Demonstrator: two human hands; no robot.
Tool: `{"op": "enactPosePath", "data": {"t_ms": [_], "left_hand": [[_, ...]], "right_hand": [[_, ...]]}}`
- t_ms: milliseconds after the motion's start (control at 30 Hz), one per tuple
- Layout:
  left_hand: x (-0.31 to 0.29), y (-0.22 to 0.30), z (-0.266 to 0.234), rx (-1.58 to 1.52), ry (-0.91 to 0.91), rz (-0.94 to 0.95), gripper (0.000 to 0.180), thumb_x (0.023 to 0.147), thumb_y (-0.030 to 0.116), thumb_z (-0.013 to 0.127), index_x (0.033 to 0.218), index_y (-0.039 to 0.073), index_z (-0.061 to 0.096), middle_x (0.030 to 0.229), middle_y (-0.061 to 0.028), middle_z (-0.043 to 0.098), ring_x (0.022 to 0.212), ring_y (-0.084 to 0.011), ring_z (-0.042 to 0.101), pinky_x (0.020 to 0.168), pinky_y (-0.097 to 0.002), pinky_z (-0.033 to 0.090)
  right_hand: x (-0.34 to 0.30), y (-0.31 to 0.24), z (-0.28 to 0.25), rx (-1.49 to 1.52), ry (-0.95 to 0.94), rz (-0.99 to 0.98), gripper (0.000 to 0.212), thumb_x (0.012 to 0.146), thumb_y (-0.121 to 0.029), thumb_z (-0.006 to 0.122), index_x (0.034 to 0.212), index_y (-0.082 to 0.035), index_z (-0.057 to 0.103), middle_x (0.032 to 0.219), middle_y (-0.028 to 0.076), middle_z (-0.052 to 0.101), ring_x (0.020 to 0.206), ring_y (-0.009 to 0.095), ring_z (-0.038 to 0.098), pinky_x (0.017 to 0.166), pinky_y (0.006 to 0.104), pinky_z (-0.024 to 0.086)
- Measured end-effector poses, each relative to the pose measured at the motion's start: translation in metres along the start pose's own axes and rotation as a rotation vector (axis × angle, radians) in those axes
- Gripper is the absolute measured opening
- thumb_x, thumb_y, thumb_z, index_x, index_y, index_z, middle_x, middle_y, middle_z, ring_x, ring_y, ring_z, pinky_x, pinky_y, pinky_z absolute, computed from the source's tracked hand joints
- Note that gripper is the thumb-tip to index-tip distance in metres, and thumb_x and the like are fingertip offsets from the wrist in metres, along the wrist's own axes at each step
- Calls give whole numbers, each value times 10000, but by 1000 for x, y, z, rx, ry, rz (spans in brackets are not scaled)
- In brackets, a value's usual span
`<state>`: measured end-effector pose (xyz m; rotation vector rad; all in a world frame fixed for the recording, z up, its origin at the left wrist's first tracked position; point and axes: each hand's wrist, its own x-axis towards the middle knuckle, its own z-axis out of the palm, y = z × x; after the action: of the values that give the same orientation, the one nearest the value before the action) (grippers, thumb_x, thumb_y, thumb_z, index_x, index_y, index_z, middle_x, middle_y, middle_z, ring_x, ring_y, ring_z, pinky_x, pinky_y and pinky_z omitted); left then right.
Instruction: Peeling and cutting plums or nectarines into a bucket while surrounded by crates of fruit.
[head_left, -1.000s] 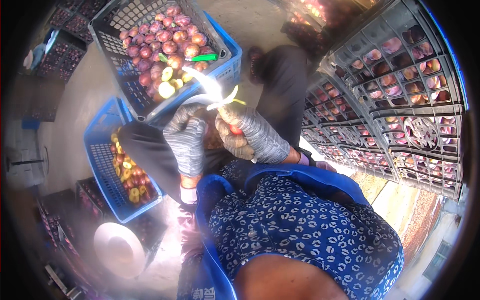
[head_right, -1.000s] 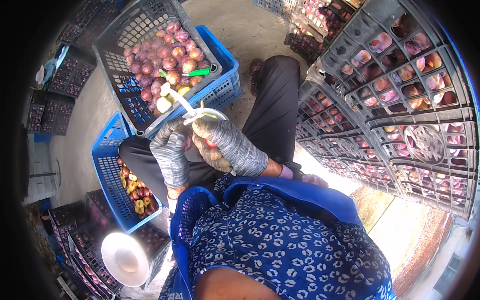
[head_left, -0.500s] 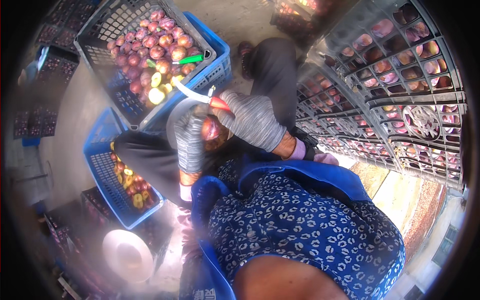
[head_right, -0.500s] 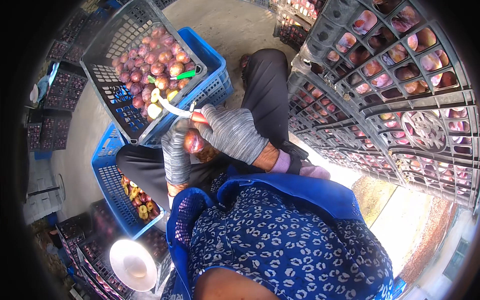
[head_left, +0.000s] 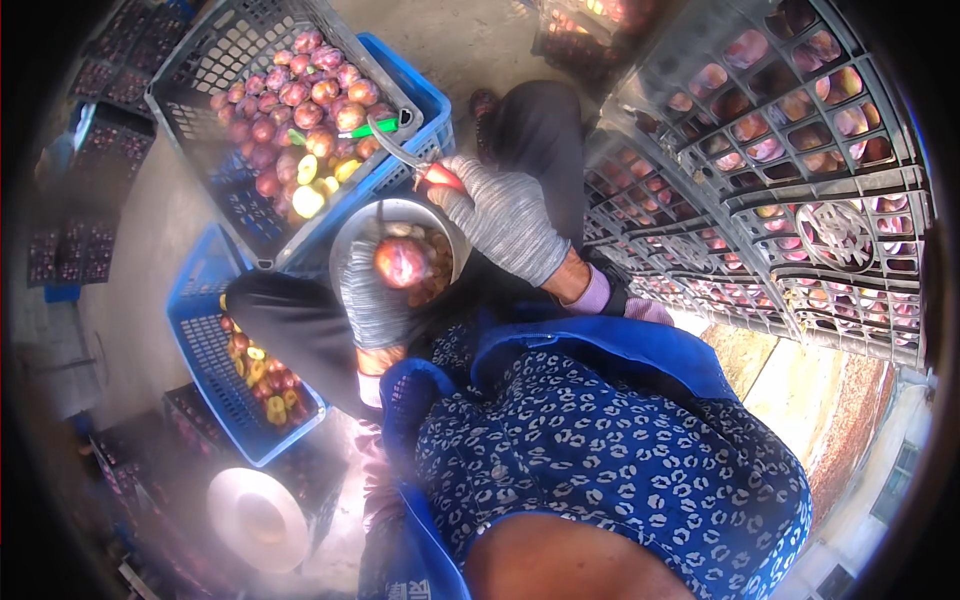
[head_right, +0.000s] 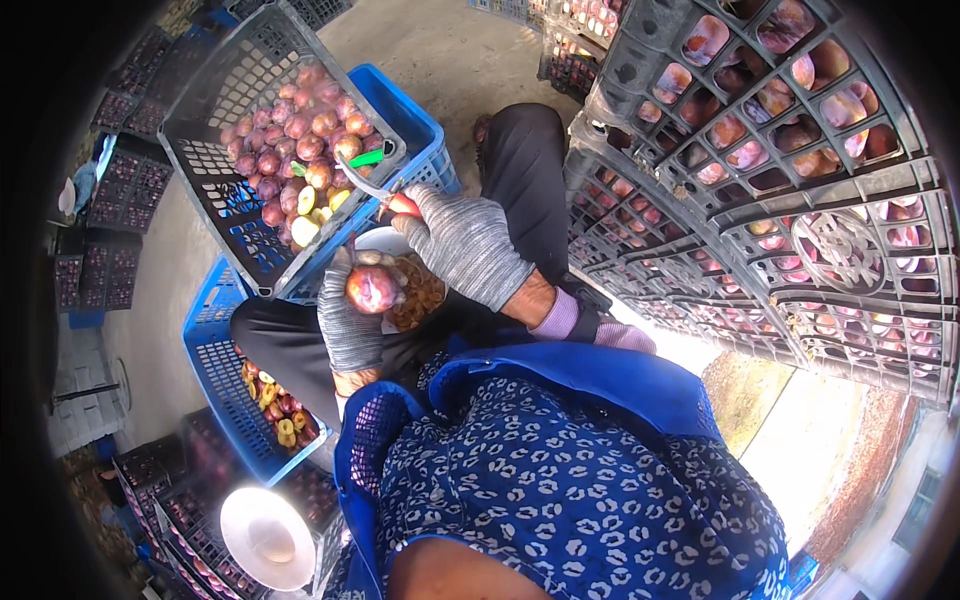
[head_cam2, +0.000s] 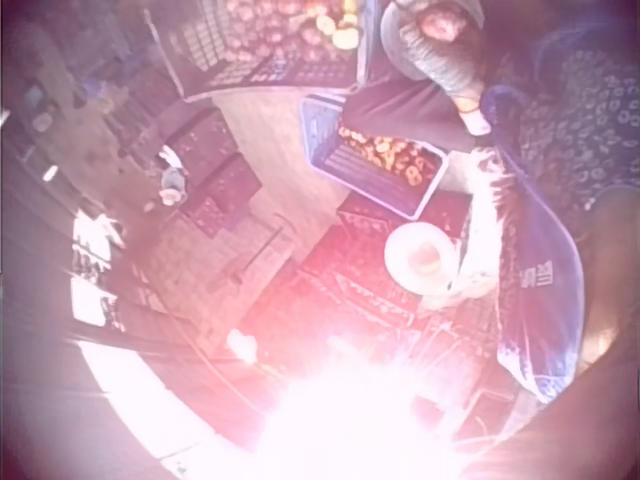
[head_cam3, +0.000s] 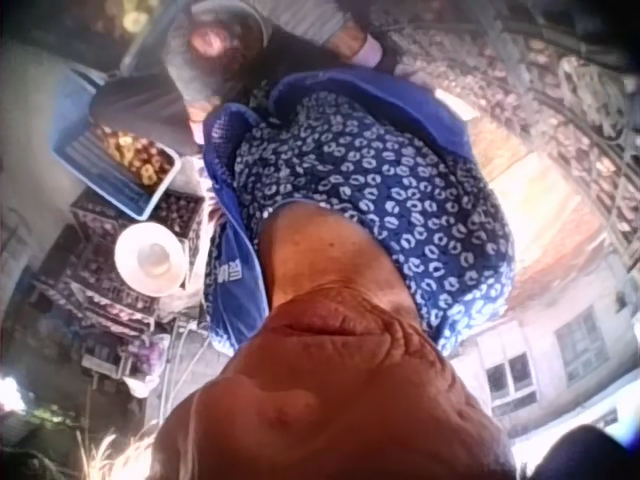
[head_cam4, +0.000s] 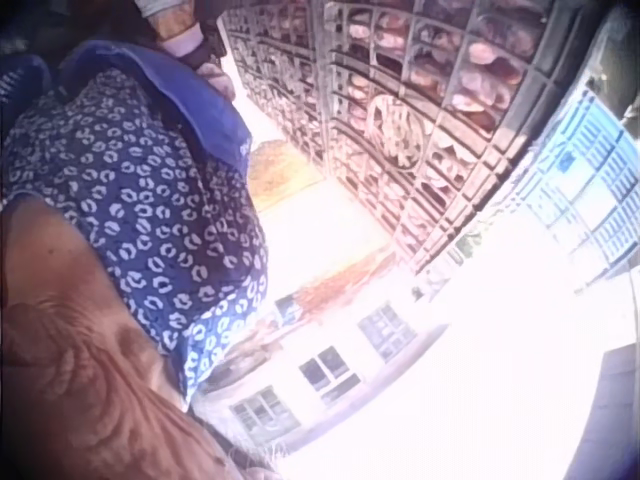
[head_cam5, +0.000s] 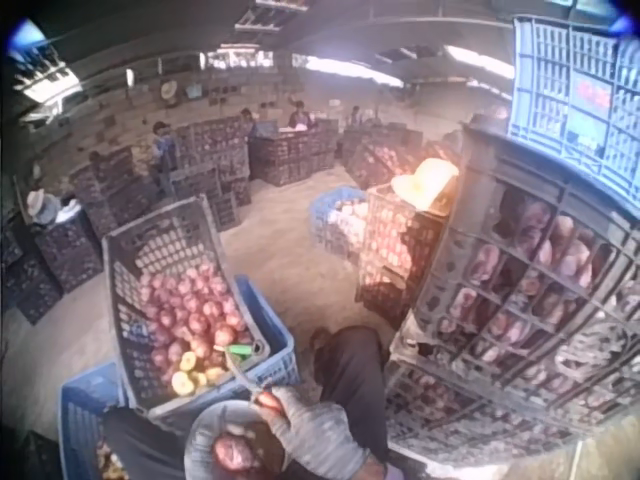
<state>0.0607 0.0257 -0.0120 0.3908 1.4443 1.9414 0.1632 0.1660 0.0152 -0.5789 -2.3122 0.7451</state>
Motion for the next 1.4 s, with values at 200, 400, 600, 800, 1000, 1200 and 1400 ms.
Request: {"op": "enactPosePath", "data": {"t_ms": [200, 400, 600, 800, 1000, 1200, 1400], "left_hand": [[6, -5, -5, -270, -38, 20, 341, 958, 246, 426, 1069, -63, 518, 1075, -159, 567, 1012, -240, 550, 871, -349, 488], [2, 6, 4, -577, 63, -44, 346, 940, 240, 466, 1131, -44, 511, 1074, -154, 579, 997, -243, 563, 925, -368, 443], [-4, 12, 9, -540, 29, 27, 357, 921, 239, 506, 1142, -42, 516, 1067, -172, 587, 982, -261, 575, 905, -382, 461], [-8, 18, 14, -498, -22, 96, 344, 909, 232, 515, 1111, -45, 523, 983, -151, 601, 910, -242, 580, 862, -361, 463], [-9, 15, 13, -485, -50, 129, 310, 909, 222, 496, 1092, -26, 533, 963, -133, 601, 896, -226, 578, 871, -348, 449], [-12, 8, 19, -425, 52, 153, 268, 905, 212, 481, 1055, 1, 553, 936, -110, 605, 863, -204, 575, 845, -324, 454], [-14, 3, 26, -338, 140, 141, 292, 901, 243, 466, 1022, -2, 568, 919, -93, 604, 840, -184, 564, 811, -310, 456]], "right_hand": [[-14, -22, -20, 1086, -414, 720, 333, 931, -355, 503, 944, -43, 617, 564, -5, 514, 407, 40, 430, 368, 198, 324], [-25, -59, -10, 1198, -368, 696, 415, 926, -405, 507, 828, -9, 583, 497, -20, 465, 355, 23, 378, 335, 171, 267], [-25, -57, -5, 986, -496, 740, 370, 916, -343, 537, 941, 20, 600, 605, 45, 520, 567, 104, 510, 514, 273, 424], [-28, -57, 3, 833, -435, 610, 393, 912, -349, 532, 992, 30, 598, 701, 100, 599, 627, 151, 562, 603, 305, 461], [-30, -61, 10, 748, -310, 463, 371, 906, -335, 542, 1035, 9, 594, 784, 131, 629, 703, 218, 609, 662, 365, 478], [-48, -51, 31, 621, -286, 432, 348, 921, -320, 536, 1008, 8, 611, 727, 93, 614, 707, 111, 565, 638, 286, 456], [-46, -58, 39, 736, -216, 506, 355, 917, -339, 496, 990, -5, 592, 759, 211, 619, 750, 364, 619, 681, 414, 476]]}}
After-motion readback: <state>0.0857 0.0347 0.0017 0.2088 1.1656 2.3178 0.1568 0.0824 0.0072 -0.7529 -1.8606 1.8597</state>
